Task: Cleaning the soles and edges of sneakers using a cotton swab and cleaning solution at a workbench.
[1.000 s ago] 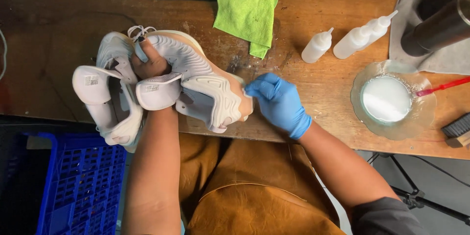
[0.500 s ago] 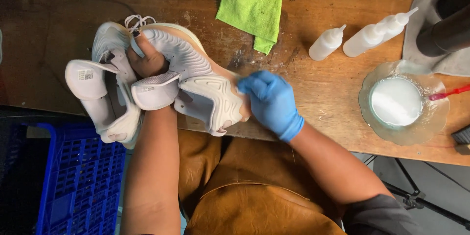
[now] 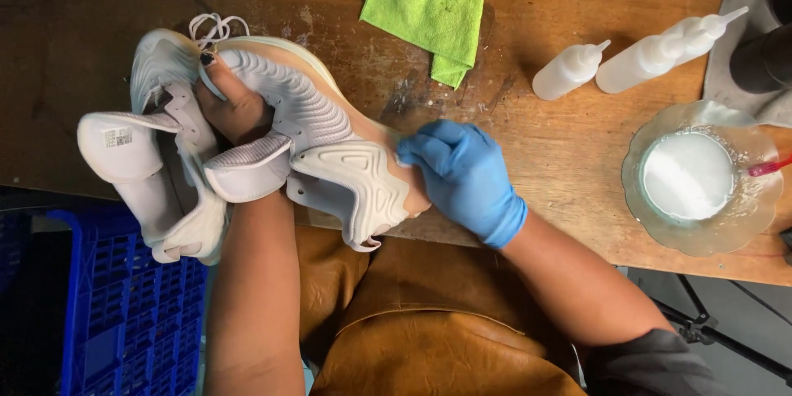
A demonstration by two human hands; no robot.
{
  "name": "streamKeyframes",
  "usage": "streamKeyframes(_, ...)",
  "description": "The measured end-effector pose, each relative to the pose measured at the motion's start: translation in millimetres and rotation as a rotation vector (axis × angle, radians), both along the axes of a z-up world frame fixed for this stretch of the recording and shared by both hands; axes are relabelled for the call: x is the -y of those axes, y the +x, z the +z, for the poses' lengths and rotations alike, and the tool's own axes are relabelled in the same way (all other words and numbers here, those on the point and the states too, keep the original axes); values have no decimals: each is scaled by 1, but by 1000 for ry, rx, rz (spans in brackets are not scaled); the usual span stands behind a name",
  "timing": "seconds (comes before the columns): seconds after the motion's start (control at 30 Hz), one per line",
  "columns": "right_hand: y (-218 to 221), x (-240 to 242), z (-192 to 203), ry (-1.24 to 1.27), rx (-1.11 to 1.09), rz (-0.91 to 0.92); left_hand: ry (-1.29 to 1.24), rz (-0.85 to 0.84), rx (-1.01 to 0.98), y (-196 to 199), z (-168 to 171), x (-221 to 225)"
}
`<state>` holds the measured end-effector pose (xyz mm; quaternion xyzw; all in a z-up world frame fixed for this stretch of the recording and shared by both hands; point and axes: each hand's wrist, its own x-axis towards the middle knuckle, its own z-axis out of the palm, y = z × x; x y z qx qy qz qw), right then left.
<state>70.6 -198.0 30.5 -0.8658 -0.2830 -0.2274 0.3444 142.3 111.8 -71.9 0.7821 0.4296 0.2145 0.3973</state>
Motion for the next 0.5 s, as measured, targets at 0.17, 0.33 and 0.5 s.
streamKeyframes(0.17,-35,19,-20,-86,83,-4,4,-38,-35,-5,9,5)
streamKeyframes(0.33,-87,64,-21,-5,-237,301,17,-62,-79,-15,18,13)
streamKeyframes(0.5,-73,76,2,1302,-1333,108,56,-141,-133,-19,38,20)
